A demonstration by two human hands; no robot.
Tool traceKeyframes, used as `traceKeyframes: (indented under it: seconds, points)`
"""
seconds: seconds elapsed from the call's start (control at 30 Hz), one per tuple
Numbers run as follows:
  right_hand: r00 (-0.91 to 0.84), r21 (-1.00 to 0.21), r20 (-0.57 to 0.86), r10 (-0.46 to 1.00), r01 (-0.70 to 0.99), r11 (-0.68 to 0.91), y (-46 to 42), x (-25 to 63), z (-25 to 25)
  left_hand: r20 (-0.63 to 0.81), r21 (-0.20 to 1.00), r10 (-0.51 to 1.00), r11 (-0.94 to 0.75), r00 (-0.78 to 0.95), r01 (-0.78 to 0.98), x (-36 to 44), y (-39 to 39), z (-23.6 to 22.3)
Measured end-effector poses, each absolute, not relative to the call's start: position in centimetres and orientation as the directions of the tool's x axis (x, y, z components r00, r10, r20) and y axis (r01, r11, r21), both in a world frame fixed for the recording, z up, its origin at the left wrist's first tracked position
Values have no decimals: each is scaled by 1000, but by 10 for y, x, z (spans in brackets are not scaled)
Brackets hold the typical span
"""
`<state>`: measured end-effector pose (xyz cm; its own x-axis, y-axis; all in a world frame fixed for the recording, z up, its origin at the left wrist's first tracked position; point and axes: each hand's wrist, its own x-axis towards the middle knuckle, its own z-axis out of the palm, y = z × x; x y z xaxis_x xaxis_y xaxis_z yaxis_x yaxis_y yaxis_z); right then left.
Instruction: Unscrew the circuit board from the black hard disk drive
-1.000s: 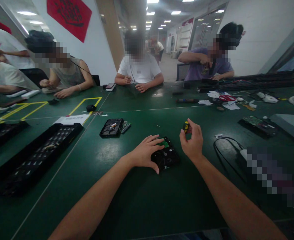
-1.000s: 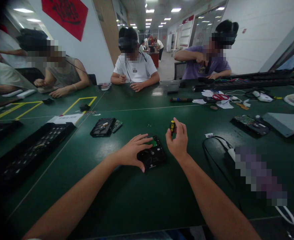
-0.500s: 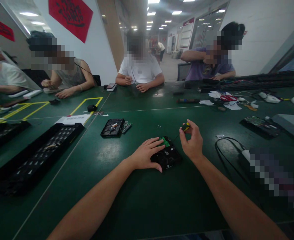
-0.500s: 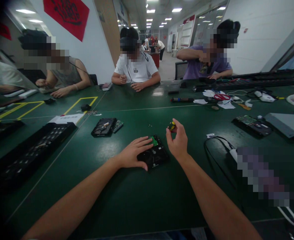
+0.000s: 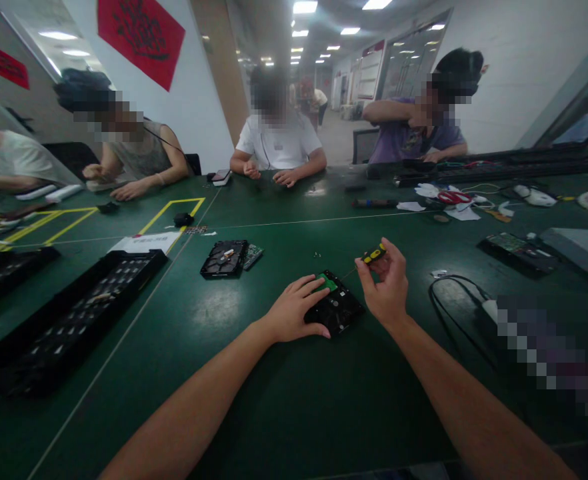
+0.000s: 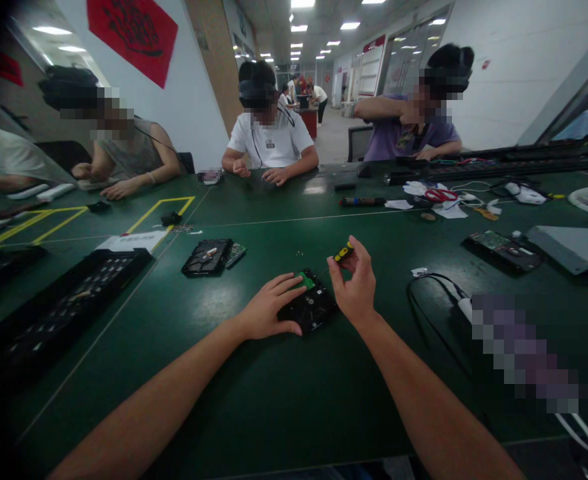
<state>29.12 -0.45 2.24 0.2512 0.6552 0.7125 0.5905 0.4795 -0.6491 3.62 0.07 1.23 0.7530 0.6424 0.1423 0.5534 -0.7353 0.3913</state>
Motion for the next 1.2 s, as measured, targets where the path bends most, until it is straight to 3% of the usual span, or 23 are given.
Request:
traceKeyframes:
  seconds: [0.2, 0.7, 1.2]
  points:
    - [141, -611, 714, 685, 604, 513, -10, 283, 22, 143, 412, 643, -730, 752, 546, 36, 0, 14]
    - [97, -599, 709, 698, 606, 524, -9, 286, 19, 136, 415, 634, -734, 761, 538, 35, 1, 14]
    - [76, -507, 776, 626, 666, 547, -5, 285, 21, 292, 392, 581, -797, 760, 459, 32, 7, -2]
